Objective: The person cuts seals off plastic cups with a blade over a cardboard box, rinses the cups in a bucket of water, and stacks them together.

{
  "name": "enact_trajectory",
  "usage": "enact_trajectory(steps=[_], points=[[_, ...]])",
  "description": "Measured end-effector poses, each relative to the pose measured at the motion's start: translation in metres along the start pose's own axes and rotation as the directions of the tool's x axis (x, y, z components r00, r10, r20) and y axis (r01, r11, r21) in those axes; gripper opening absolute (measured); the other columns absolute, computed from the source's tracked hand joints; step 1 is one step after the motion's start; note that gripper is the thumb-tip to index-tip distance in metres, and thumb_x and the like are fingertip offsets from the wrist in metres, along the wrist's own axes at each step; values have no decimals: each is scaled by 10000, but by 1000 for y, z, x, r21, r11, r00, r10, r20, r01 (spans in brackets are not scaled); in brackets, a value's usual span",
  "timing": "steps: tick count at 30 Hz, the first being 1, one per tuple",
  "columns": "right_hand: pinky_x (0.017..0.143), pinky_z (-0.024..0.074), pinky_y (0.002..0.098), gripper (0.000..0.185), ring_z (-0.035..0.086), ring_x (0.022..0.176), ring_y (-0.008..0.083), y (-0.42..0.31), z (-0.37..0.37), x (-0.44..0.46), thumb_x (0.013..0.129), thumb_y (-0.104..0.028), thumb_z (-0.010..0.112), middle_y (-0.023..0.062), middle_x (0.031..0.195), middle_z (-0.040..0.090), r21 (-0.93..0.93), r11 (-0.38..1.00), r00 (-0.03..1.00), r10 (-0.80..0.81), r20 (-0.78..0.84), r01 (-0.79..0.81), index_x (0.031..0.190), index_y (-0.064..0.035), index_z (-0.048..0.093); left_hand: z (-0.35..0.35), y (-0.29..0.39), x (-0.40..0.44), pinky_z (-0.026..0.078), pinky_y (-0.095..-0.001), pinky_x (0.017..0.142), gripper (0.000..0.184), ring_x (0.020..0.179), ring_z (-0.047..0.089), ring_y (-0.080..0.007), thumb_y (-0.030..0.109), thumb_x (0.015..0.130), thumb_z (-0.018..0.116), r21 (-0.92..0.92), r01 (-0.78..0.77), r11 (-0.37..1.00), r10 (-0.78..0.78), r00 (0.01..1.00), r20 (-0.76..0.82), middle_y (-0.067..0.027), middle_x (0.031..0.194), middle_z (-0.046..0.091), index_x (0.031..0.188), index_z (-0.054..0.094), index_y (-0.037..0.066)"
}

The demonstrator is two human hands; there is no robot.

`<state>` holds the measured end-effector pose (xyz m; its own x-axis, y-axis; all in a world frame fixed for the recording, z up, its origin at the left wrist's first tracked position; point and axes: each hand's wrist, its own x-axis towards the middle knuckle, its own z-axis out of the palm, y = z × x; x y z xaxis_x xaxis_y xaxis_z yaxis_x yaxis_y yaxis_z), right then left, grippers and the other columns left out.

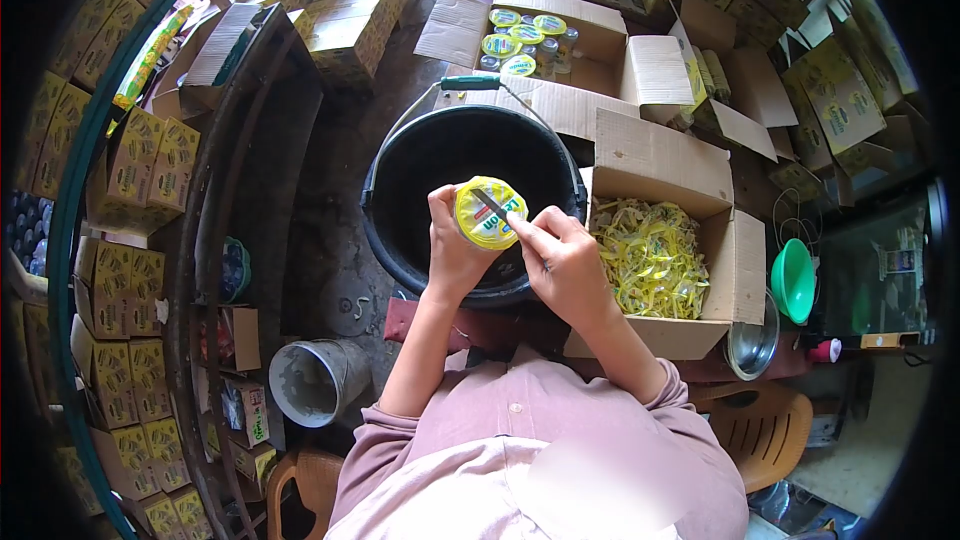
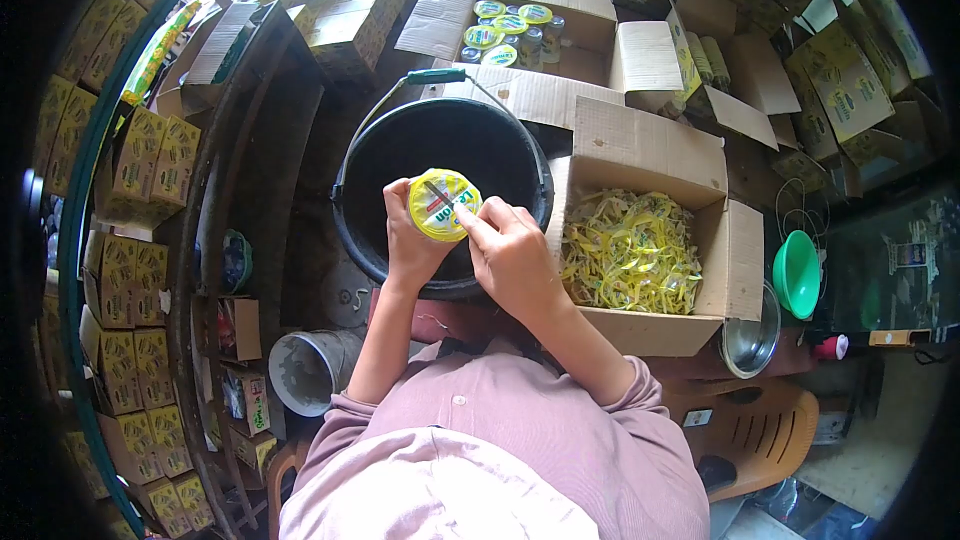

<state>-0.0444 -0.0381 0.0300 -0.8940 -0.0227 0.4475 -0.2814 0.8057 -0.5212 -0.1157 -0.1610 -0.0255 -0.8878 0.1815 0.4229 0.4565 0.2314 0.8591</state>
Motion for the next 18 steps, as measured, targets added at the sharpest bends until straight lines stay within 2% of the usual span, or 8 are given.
enact_trajectory(steps=[10, 18], points=[[710, 442, 342, 314, 529, 726, 247, 0, -5, -2, 691, 50, 567, 100, 797, 503, -96, 995, 994, 1, 105, 9, 997, 2, 613, -1, 2, 1, 486, -310, 740, 696, 855, 596, -233, 90, 573, 824, 4, -8, 1000, 8, 1000, -28, -134, 949, 543, 1055, 324, 41], [715, 438, 342, 314, 524, 729, 244, 0, -4, 2, 687, 61, 544, 101, 785, 493, -112, 993, 993, -18, 115, 31, 989, 9, 613, 2, -1, 0, 489, -316, 744, 682, 850, 602, -238, 81, 578, 817, -23, -16, 1000, 17, 1000, 5, -138, 945, 555, 1049, 326, 40]])
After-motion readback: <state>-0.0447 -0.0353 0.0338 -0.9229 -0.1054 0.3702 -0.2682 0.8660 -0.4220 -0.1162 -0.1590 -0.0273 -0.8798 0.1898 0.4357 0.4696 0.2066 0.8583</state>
